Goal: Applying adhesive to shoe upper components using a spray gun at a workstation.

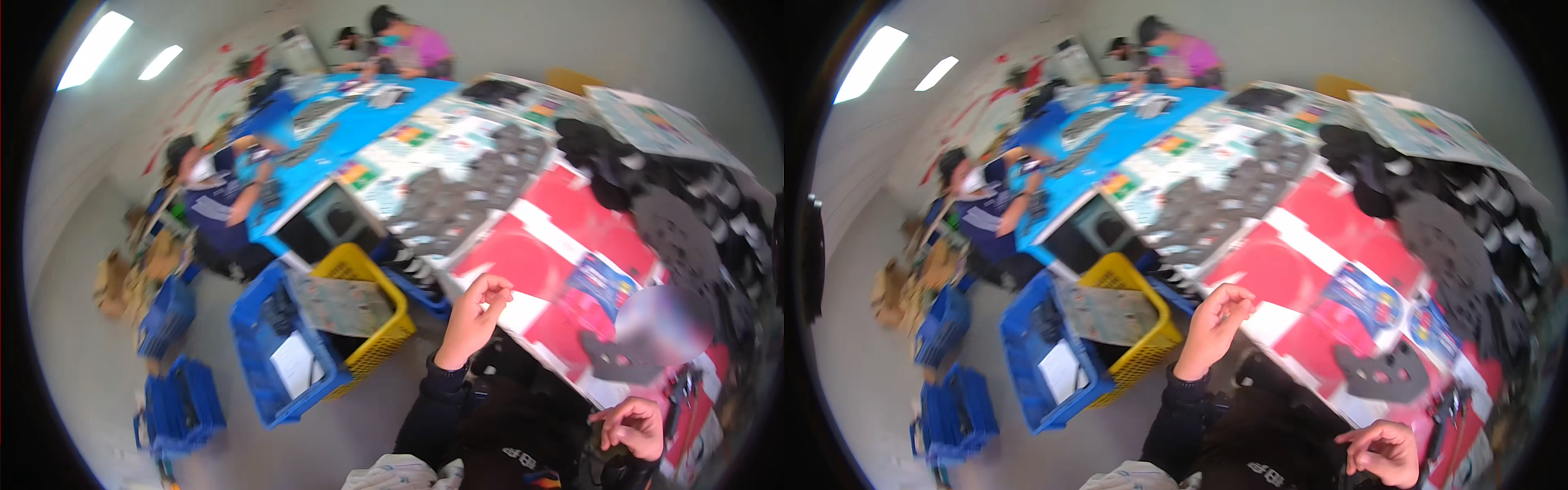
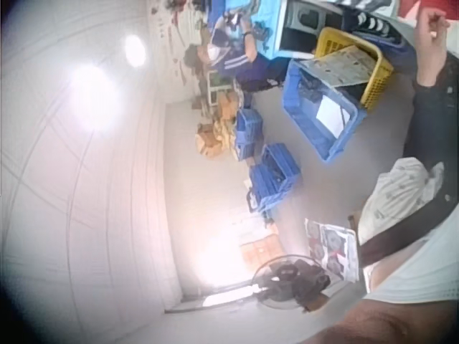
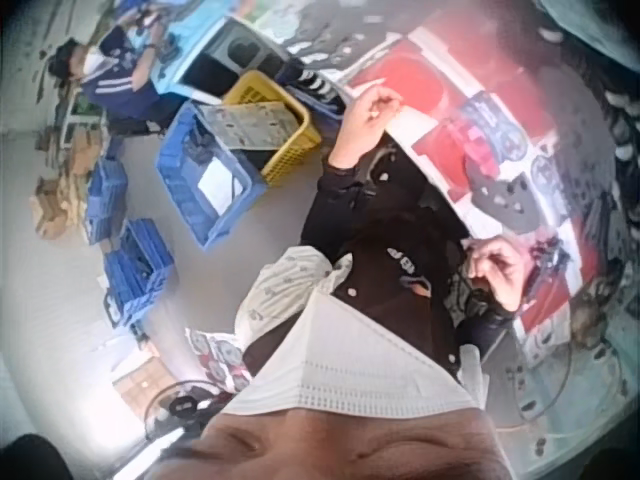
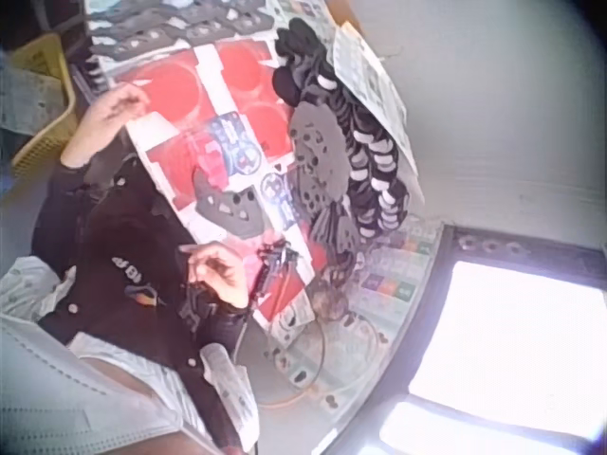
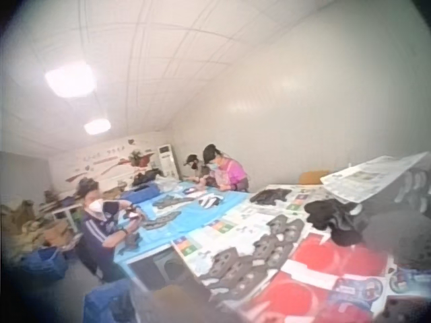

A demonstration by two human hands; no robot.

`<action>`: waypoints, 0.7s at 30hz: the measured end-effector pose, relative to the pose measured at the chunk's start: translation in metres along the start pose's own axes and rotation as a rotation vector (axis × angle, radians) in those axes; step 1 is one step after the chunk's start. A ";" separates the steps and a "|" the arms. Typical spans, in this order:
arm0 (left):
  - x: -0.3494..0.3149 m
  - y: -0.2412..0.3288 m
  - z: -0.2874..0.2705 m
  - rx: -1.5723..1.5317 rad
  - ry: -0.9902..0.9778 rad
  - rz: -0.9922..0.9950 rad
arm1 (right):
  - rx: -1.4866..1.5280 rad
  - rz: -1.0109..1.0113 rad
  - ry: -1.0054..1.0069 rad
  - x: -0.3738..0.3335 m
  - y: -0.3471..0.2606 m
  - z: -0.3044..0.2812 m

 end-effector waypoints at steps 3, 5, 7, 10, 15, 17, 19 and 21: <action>0.013 0.014 0.066 0.120 -0.315 0.078 | 0.654 -0.273 -0.464 -0.025 -0.004 -0.017; 0.015 0.021 0.088 -0.935 -0.180 -0.207 | 1.158 -0.630 -0.397 -0.044 -0.019 -0.033; 0.020 0.008 0.084 -1.110 -0.089 -0.305 | 1.095 -0.802 -0.267 -0.057 -0.039 -0.057; 0.023 0.006 0.112 0.256 -0.334 -0.023 | 0.268 -0.420 0.454 -0.072 -0.049 -0.071; 0.004 0.006 0.172 0.896 -0.719 0.250 | -1.384 0.176 1.279 -0.074 -0.021 -0.084; 0.007 -0.005 0.176 0.931 -0.783 0.234 | -1.305 0.365 1.285 -0.081 -0.007 -0.097; 0.003 -0.015 0.177 0.853 -0.882 0.114 | -1.321 0.435 1.258 -0.085 0.003 -0.112; 0.002 -0.019 0.174 0.774 -0.886 0.078 | -1.228 0.498 1.130 -0.087 0.009 -0.126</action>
Point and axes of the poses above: each hand's wrist, its own x-axis towards the middle knuckle, its own z-axis out of the palm, y = z × x, the point moved 3 cm from there along x, towards the middle knuckle, and after that the axes turned 13 degrees about z, right-handed, at the moved point
